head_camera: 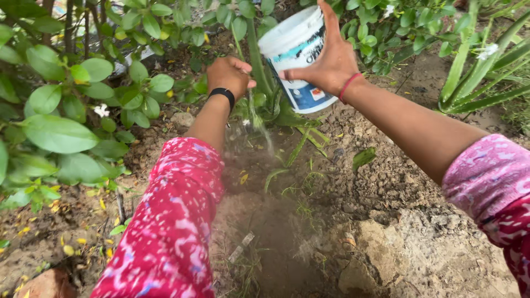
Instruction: The person waters aloe vera plants and soil using a small container and their hands to manage the water flow and soil saturation.
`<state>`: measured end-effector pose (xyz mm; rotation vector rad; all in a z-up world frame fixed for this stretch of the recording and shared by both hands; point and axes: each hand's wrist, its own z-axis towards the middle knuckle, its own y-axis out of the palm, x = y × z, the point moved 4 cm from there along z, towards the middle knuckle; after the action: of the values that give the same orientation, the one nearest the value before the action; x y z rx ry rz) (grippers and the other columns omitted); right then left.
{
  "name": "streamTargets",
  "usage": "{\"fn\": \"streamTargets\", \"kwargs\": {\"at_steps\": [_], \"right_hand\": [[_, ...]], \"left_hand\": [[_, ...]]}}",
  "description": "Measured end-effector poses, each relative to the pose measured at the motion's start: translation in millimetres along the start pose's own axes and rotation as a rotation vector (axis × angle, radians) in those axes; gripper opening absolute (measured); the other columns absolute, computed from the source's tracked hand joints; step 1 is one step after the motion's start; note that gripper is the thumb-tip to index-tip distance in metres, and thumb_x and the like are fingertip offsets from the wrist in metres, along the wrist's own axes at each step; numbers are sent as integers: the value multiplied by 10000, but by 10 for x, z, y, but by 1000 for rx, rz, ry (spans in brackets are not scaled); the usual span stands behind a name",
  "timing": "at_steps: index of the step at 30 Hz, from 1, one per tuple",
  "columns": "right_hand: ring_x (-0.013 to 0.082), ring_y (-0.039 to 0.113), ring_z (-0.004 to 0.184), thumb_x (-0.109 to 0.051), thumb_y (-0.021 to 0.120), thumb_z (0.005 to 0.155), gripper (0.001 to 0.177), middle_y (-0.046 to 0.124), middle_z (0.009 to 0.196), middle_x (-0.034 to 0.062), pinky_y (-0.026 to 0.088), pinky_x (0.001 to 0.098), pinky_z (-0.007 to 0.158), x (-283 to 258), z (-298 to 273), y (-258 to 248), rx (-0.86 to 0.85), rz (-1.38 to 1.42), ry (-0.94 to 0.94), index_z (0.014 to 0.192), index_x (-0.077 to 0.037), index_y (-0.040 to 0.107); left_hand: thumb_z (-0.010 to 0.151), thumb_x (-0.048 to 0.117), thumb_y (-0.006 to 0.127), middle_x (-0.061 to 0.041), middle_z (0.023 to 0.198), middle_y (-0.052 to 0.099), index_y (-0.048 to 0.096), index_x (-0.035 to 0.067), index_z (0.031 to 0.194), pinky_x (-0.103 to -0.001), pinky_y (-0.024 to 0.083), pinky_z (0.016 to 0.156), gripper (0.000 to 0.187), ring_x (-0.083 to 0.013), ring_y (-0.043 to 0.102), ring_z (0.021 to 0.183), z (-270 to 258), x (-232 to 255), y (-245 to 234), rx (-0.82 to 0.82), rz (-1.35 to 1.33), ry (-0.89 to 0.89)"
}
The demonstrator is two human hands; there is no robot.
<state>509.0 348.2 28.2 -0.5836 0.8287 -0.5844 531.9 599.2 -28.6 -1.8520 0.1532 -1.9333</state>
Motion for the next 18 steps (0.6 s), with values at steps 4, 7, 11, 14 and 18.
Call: {"fn": "streamTargets", "kwargs": {"at_steps": [4,7,11,14,18], "right_hand": [[408,679,1157,-437,1005,560,1421,611,1367,263,549,440,1004,211,-109,-99,-90,-118,150,1618,-153,99],[450,652,1182,-465,1027,589,1398,620,1349,286,526,466,1059,280,-215,-238,-53,-234,96,1611,-134,132],[479,618,1229,-472,1032,585,1416,597,1388,296,496,504,1077,313,-317,-383,-52,-239,57,1628,-143,132],[504,598,1234,-454,1018,546,1442,568,1389,313,485,516,1082,206,-357,-463,-112,-261,33,1634,-154,120],[547,563,1242,-450,1017,493,1461,530,1371,347,473,570,1049,-84,-417,-535,-198,-357,-97,1621,-171,131]], "left_hand": [[822,-53,654,-91,894,793,777,47,872,-292,663,620,166,-212,811,697,-30,137,438,-153,-144,-30],[825,-28,682,-91,876,799,775,38,832,-293,674,654,114,-207,809,713,-111,201,671,-184,15,-76],[854,37,686,-67,806,799,794,93,822,-301,629,735,126,-185,797,697,-238,212,741,-204,260,-108],[890,64,650,-46,784,784,782,117,842,-301,617,742,150,-173,779,672,-306,149,693,-266,318,-193],[938,53,603,-67,808,762,754,62,848,-310,618,622,176,-147,754,678,-309,-40,673,-357,230,-300]]}}
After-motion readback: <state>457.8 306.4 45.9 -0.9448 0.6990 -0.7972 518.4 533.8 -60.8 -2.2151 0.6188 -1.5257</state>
